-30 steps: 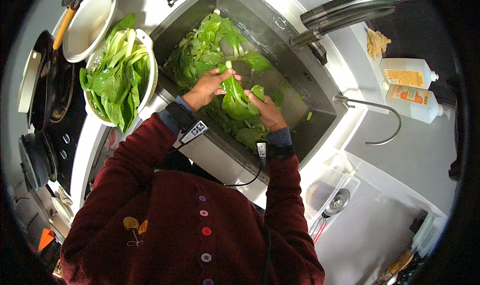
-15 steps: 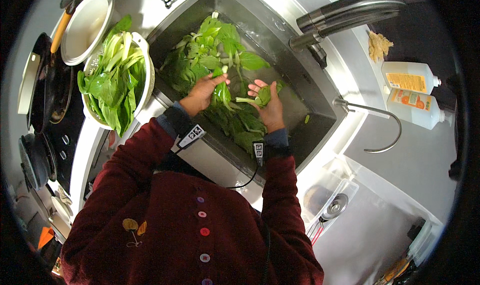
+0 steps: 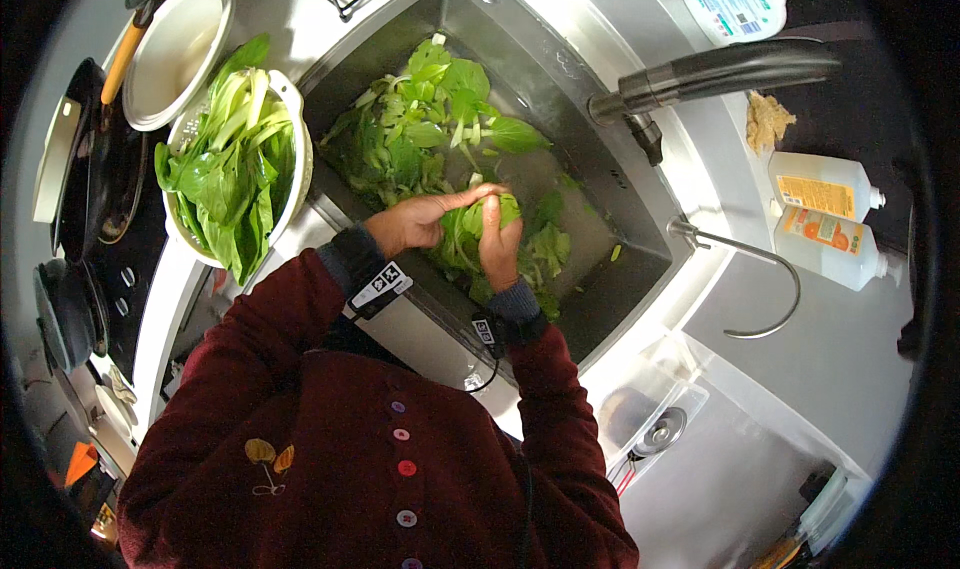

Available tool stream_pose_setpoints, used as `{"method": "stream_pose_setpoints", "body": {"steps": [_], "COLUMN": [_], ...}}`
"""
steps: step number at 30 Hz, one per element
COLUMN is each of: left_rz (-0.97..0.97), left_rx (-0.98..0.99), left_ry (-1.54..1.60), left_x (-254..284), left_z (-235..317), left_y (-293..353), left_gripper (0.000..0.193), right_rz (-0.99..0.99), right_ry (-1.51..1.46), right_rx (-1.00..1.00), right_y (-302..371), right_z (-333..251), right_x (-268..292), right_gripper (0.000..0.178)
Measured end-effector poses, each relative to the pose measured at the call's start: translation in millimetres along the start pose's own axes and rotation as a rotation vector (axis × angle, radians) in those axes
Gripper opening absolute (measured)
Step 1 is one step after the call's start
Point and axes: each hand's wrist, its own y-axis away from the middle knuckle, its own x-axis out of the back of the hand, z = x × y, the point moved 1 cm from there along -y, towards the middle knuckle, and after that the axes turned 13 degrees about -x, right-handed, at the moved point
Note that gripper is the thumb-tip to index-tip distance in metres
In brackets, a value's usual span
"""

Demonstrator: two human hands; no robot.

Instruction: The person washes leafy green vegetables in a kitchen sink filled with water. They repeatedly pick up leaves, rinse them under running water, and place them into a white colander on the counter. The person also discards some trimmings into a nearby bin.

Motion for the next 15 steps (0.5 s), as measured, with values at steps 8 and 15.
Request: {"method": "stream_pose_setpoints", "body": {"steps": [8,15], "left_rz": [0.221,0.418], "left_rx": [-0.19,-0.603], "left_ry": [0.008,-0.227], "left_x": [18.5,16.8], "left_z": [19.0,36.6], "left_y": [0.9,22.5], "left_gripper": [0.034,0.03], "right_rz": [-0.13,0.216], "right_ry": [0.272,1.1], "right_rx": [0.132,0.246], "right_y": [-31.1,-133.7], "right_z": [1.4,100.0], "right_x": [27.9,46.5], "right_gripper": [0.015,0.043]}}
